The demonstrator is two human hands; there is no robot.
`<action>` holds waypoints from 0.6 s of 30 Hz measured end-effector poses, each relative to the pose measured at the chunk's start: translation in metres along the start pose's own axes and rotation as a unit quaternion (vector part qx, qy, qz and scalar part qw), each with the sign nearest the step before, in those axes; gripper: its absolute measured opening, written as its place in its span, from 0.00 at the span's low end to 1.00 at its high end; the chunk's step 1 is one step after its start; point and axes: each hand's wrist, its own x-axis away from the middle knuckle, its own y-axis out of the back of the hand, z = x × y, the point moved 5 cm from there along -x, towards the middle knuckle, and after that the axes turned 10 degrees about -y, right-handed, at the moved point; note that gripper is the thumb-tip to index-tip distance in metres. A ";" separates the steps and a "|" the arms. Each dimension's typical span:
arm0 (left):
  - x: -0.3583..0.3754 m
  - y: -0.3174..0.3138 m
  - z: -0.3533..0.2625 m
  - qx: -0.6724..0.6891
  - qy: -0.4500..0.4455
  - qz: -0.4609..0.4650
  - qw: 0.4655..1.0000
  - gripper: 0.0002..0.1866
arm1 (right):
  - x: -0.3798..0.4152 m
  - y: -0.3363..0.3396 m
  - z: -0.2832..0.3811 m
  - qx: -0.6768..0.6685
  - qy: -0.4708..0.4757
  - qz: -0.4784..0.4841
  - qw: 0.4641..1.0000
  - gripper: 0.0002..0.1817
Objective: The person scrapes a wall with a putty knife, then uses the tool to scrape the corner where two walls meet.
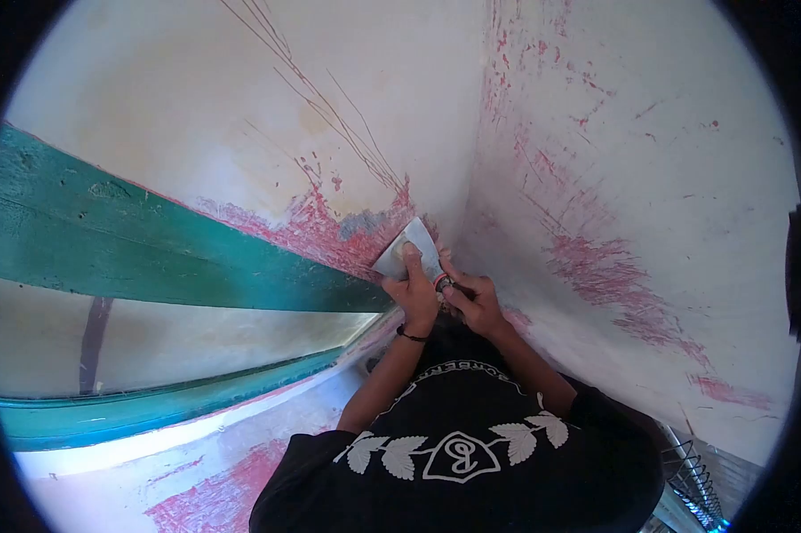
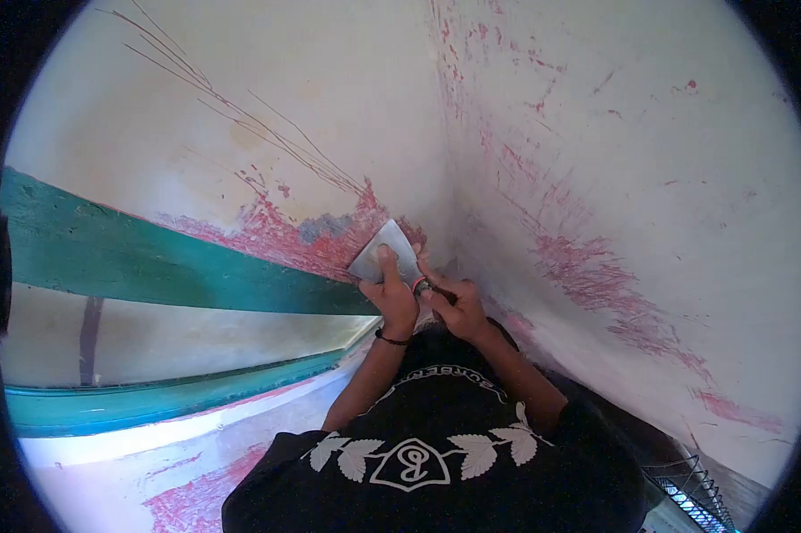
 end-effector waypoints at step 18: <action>-0.008 -0.016 -0.018 -0.013 -0.062 0.042 0.997 0.21 | -0.003 -0.001 0.017 -0.005 0.019 -0.014 1.000 0.27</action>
